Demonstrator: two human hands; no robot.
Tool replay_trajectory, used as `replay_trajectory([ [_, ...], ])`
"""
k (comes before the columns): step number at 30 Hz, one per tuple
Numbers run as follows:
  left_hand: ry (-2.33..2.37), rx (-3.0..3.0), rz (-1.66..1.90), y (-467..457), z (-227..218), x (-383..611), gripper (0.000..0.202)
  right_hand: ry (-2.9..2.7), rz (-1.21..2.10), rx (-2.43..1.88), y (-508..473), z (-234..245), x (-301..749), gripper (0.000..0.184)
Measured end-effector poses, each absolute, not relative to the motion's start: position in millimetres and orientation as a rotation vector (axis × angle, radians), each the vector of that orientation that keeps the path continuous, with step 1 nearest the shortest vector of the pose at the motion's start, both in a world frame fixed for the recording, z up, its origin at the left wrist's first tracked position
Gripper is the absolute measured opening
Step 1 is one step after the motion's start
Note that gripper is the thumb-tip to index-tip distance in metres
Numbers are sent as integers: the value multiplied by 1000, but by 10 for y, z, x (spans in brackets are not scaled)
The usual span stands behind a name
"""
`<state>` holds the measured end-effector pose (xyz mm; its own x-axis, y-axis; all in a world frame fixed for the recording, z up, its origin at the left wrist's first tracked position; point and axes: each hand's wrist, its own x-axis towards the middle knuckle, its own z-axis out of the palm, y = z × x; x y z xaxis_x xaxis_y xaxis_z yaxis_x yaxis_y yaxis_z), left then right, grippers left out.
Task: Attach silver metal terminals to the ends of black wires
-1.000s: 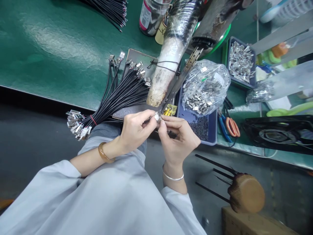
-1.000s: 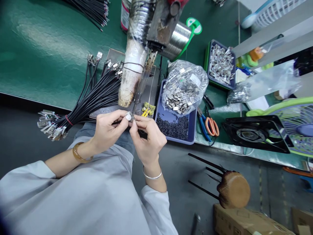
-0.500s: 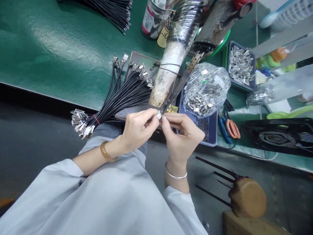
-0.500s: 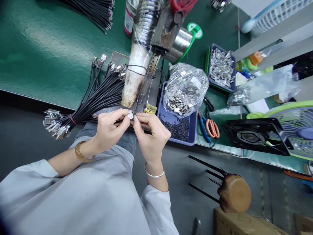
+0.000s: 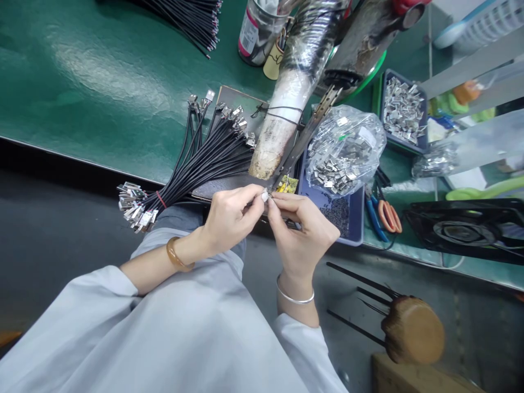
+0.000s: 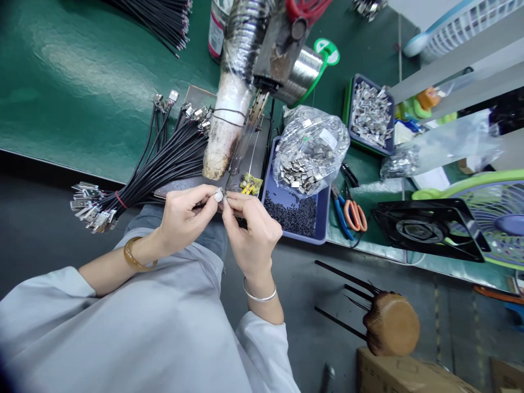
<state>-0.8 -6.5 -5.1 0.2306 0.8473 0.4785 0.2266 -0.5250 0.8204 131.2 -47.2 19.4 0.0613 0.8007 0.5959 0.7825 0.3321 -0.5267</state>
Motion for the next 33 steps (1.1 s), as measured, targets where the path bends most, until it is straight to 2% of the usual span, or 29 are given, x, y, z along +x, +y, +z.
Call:
replay_trajectory([
  [9, 983, 1899, 1386, -29, -4, 7, 17, -1663, 6, -1410, -435, 209, 1310, 13],
  [25, 966, 1927, 1335, -74, -56, 3, 18, -1923, -252, -1369, -476, 203, 1349, 16],
  [33, 950, 1725, 1200, -76, -20, -27, 21, -1842, -173, -1375, -512, 167, 1338, 16],
])
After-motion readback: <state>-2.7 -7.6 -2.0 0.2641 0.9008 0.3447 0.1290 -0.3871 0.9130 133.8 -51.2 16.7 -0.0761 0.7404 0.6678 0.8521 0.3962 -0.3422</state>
